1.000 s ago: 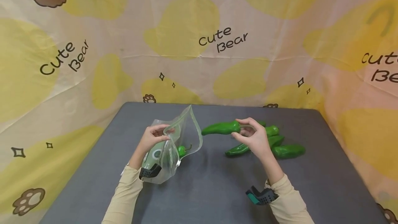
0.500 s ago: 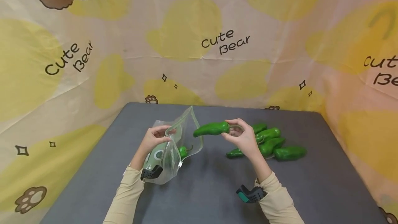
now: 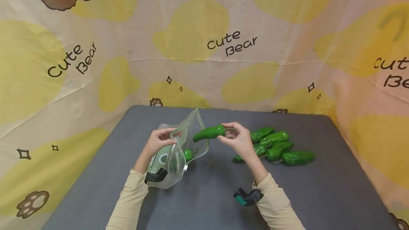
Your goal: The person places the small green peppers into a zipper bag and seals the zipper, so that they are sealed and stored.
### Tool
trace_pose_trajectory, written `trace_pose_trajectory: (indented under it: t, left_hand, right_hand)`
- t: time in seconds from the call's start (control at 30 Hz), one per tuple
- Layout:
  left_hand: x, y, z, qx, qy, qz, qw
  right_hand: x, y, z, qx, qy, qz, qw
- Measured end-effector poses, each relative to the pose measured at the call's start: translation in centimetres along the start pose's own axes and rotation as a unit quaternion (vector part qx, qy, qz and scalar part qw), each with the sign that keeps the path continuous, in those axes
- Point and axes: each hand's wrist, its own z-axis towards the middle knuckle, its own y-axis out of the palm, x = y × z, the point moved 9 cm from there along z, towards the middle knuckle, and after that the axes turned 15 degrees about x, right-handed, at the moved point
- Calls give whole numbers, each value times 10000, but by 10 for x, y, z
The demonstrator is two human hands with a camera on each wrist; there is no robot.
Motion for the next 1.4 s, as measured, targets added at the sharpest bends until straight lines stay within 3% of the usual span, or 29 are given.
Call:
trace_pose_trajectory:
  t: [0.13, 0.4, 0.67, 1.13, 1.4]
  left_hand:
    - [-5, -2, -2, 48, -110, 181, 9998]
    - [-2, 1, 1, -63, 215, 105, 9997]
    - [-4, 5, 0, -82, 118, 23, 9999]
    - [-8, 0, 1, 30, 140, 66, 9999]
    - [-13, -2, 4, 171, -61, -29, 9998]
  right_hand:
    - [4, 5, -3, -8, 41, 85, 10000]
    - [5, 11, -2, -47, -37, -22, 10000]
    - [9, 17, -6, -135, 48, -258, 9996]
    - [14, 31, -9, -297, 29, -495, 9983]
    - [16, 35, -7, -256, -41, -496, 9984]
